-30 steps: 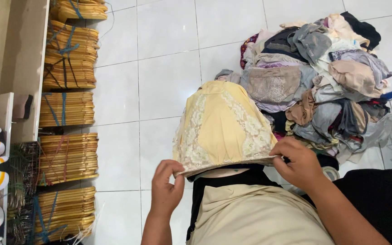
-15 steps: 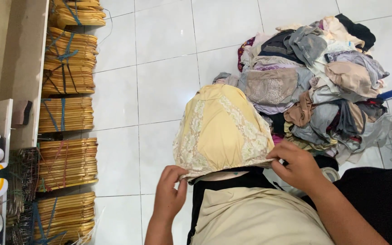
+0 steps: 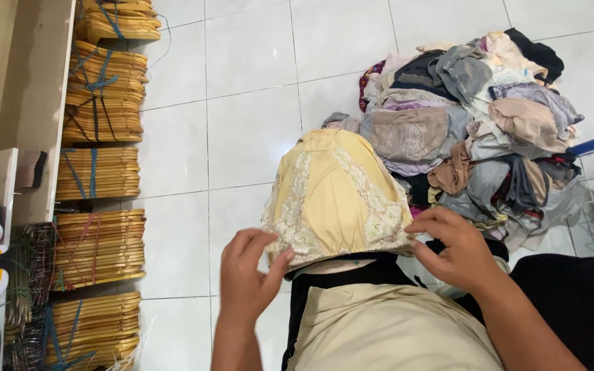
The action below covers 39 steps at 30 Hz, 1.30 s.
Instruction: Sorting and stacking various pairs of women's underwear from a large pile on the floor.
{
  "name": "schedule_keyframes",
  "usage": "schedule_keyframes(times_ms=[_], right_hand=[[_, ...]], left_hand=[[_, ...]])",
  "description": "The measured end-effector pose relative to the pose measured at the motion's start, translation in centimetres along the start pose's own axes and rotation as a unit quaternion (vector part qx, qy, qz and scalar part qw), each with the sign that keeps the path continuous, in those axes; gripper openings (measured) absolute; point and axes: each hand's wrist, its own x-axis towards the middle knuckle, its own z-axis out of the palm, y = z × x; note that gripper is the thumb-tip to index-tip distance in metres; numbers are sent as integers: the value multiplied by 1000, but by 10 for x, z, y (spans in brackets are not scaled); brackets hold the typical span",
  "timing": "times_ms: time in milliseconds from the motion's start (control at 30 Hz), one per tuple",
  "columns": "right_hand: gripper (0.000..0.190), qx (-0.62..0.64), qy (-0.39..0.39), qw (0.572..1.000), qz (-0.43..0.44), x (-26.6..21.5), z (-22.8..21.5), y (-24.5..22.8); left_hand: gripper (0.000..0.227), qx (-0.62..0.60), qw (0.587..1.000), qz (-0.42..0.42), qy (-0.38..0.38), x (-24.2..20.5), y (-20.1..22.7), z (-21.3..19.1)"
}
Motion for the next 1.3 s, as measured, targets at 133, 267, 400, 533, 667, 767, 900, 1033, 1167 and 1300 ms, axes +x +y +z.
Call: schedule_keyframes(times_ms=[133,267,400,533,667,767,900,1033,1167,1300], right_hand=[[44,-42,50,990,-125,6,8,-21],[60,-87,40,967,-235,6,25,-9],[57,-68,36,971,-224,3,37,26],[54,-54,46,972,-222,3,47,40],[51,4,42,975,-217,3,40,35],[43,45,29,982,-182,3,26,36],[25,-10,69,995,-76,-5,1,52],[22,-63,128,990,-14,-12,-20,78],[22,-73,170,982,39,-16,-28,108],[17,-75,189,978,54,-14,-34,123]], left_hand=[[57,23,990,131,35,10,19,41],[109,112,974,156,-121,19,33,72],[110,132,972,125,-147,13,23,85],[110,138,972,122,-147,11,24,88],[110,143,971,93,-168,14,34,82],[112,143,967,61,-204,24,50,68],[86,131,976,68,-160,33,46,72],[73,101,977,155,-102,48,69,77],[73,116,975,180,-64,69,54,115],[66,161,970,174,-53,80,36,139]])
